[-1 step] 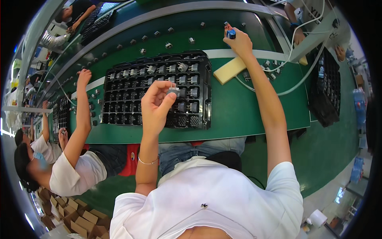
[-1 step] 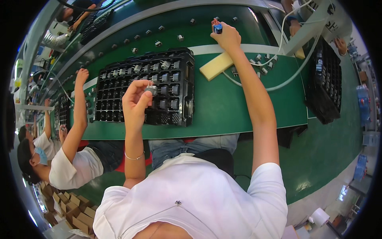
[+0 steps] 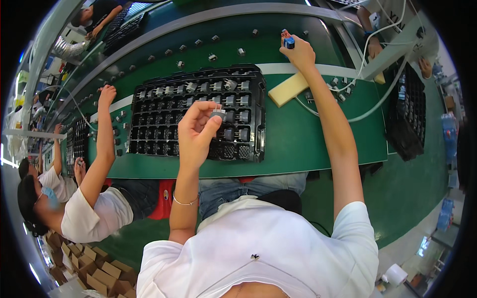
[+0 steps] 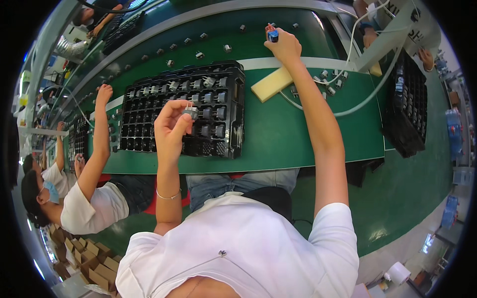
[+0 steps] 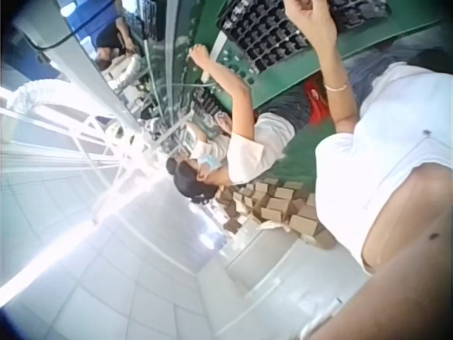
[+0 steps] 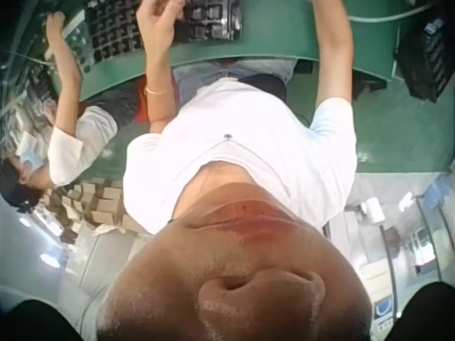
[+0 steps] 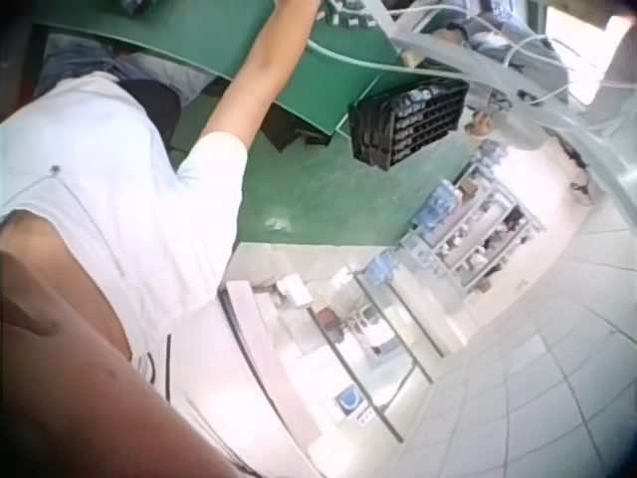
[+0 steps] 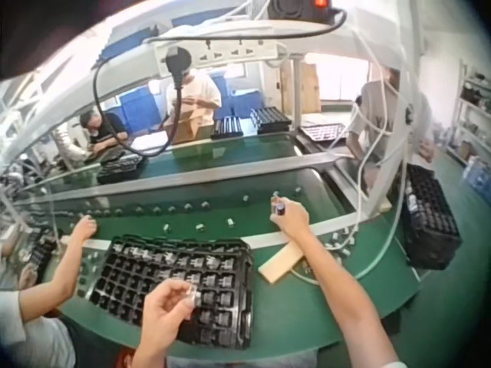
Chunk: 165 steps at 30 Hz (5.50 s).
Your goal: Assembling components of an electronic vaping device at a factory workstation.
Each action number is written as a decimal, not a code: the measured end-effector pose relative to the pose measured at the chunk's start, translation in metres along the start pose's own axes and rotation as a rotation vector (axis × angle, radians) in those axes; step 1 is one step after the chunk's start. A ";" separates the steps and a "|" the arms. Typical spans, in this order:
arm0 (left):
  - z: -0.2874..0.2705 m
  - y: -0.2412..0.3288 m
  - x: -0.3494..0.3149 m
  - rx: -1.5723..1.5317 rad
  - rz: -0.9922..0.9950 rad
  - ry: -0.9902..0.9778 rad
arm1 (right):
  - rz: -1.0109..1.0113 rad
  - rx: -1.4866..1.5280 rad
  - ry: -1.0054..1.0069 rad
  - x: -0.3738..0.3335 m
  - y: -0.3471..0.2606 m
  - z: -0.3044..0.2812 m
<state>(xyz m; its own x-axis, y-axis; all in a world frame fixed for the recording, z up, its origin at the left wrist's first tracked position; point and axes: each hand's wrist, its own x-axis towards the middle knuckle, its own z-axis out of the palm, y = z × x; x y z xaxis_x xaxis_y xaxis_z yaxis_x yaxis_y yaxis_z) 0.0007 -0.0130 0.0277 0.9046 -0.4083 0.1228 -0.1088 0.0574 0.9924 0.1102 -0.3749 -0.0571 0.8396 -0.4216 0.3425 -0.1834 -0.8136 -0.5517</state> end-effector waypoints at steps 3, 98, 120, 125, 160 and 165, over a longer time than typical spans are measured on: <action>0.007 0.007 -0.001 -0.037 -0.021 0.006 | 0.003 -0.053 0.006 0.016 0.008 0.017; 0.004 0.004 -0.005 0.184 0.083 0.083 | -0.051 0.109 0.011 -0.063 -0.005 -0.024; 0.030 0.018 0.012 -0.027 0.034 0.068 | 0.055 1.027 -0.398 -0.115 -0.118 -0.096; 0.043 0.011 0.014 -0.028 0.084 0.013 | 0.066 1.114 -0.455 -0.147 -0.130 -0.104; 0.018 0.010 -0.020 1.350 0.114 0.046 | -0.024 0.199 0.018 -0.128 -0.025 -0.069; 0.015 0.010 -0.019 1.228 0.120 0.040 | -0.081 0.139 0.060 -0.134 -0.023 -0.052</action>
<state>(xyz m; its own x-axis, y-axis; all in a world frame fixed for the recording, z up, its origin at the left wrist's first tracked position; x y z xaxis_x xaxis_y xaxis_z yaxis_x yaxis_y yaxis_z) -0.0236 -0.0186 0.0354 0.8716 -0.4304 0.2347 -0.4877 -0.8097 0.3263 -0.0251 -0.3202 -0.0506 0.8159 -0.3832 0.4331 -0.0401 -0.7847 -0.6186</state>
